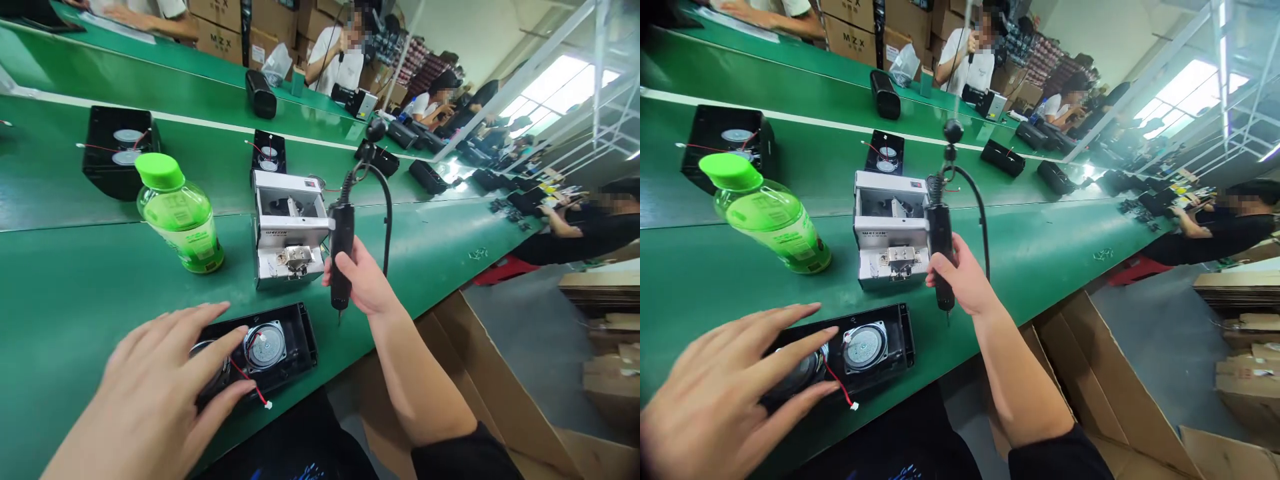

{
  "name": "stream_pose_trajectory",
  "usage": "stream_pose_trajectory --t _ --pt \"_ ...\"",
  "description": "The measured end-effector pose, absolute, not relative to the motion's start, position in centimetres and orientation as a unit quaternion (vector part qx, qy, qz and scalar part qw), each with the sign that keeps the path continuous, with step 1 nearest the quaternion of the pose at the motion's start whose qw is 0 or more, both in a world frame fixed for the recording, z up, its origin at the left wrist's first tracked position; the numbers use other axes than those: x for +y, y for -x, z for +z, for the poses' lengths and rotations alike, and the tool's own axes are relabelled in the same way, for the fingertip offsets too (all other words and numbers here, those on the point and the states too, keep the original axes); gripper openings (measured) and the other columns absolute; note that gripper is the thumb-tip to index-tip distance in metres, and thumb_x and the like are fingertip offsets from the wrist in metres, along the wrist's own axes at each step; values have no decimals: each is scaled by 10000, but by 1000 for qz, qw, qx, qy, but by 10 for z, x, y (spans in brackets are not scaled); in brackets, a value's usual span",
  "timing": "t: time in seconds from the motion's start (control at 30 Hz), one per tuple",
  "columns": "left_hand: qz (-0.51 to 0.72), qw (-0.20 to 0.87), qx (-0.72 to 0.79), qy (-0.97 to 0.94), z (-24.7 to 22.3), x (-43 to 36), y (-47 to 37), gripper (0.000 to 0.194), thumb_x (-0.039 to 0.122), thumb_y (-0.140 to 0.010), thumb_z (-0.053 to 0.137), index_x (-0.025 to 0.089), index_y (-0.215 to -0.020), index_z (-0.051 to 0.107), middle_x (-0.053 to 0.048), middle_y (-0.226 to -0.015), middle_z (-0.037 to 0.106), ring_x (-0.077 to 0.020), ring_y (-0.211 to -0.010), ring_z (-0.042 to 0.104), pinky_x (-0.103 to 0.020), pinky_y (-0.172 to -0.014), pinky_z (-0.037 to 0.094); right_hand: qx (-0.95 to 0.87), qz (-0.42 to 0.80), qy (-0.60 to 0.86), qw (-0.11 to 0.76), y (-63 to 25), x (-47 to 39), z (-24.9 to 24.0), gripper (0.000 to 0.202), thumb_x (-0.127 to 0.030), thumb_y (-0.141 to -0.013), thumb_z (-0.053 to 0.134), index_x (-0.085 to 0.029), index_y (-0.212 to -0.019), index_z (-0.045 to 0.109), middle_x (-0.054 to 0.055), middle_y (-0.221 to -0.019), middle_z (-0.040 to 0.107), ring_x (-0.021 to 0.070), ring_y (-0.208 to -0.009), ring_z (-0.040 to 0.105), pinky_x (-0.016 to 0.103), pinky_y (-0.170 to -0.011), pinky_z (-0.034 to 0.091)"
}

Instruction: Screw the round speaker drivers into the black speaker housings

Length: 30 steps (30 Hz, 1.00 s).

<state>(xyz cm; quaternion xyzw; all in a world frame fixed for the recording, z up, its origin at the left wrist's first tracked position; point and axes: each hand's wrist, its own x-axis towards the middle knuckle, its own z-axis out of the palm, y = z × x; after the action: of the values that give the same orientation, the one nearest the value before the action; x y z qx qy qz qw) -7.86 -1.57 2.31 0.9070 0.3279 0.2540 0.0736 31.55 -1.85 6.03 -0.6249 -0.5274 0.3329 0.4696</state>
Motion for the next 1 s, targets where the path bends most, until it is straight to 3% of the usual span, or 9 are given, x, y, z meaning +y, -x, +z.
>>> stream_pose_trajectory --t 0.13,0.23,0.37,0.47,0.53,0.63,0.7,0.8,1.0 --pt "255 -29 264 -930 21 -15 38 393 428 -1164 677 231 -1440 877 -284 -1600 832 -492 -1316 855 -760 -1111 716 -503 346 596 521 -319 -25 71 841 -1029 -1096 717 -302 -1510 625 -78 -933 632 162 -668 687 376 -716 742" --pt "238 -45 260 -935 16 -8 31 355 416 -1093 771 255 -1374 916 -247 -1515 893 -476 -1262 904 -767 -1083 757 -505 317 571 565 -314 -34 91 857 -1123 -1033 676 -347 -1382 573 -60 -966 629 156 -631 638 351 -634 657" --pt "224 11 276 -935 11 -2 36 365 388 -984 922 312 -1341 926 -149 -1463 936 -424 -1200 931 -697 -1068 771 -523 232 560 600 -295 -28 127 1002 -1166 -1062 116 -376 -1533 513 -24 -883 562 209 -573 554 391 -565 529" --pt "223 47 288 -930 9 -3 36 441 334 -895 1008 320 -1329 930 -125 -1474 937 -424 -1184 924 -655 -1026 751 -554 190 565 581 -275 -7 143 1270 -1216 -904 -126 -370 -1617 498 -49 -762 463 246 -512 505 448 -562 546" --pt "227 63 304 -923 10 -5 33 458 294 -862 1026 327 -1309 932 -116 -1447 940 -425 -1175 917 -638 -1022 728 -582 222 524 581 -262 9 142 1305 -1333 -789 -33 -384 -1458 563 -67 -696 467 248 -482 519 458 -556 581" --pt "232 77 312 -918 14 -7 30 449 256 -857 1017 322 -1292 934 -102 -1382 939 -405 -1130 909 -602 -988 703 -612 267 434 605 -249 27 131 1030 -1315 -883 299 -379 -1219 566 -67 -655 550 241 -455 554 427 -507 580" --pt "232 81 309 -919 17 -7 29 435 247 -864 1010 315 -1288 938 -87 -1359 933 -388 -1114 905 -586 -974 693 -613 287 390 624 -245 31 126 856 -1186 -1004 477 -369 -1229 601 -63 -683 607 228 -460 565 403 -490 564" --pt "226 83 314 -918 19 -9 28 432 256 -874 1009 312 -1298 947 -82 -1384 928 -385 -1140 901 -587 -1008 688 -600 328 357 636 -244 31 127 802 -1079 -1016 731 -355 -1359 694 -67 -727 661 212 -487 586 385 -499 562" --pt "209 88 336 -914 13 -12 28 414 320 -918 974 340 -1331 956 -126 -1446 919 -431 -1199 880 -607 -1050 679 -573 308 475 592 -244 16 135 991 -1173 -1025 531 -365 -1589 640 -70 -727 569 233 -516 573 409 -539 548"
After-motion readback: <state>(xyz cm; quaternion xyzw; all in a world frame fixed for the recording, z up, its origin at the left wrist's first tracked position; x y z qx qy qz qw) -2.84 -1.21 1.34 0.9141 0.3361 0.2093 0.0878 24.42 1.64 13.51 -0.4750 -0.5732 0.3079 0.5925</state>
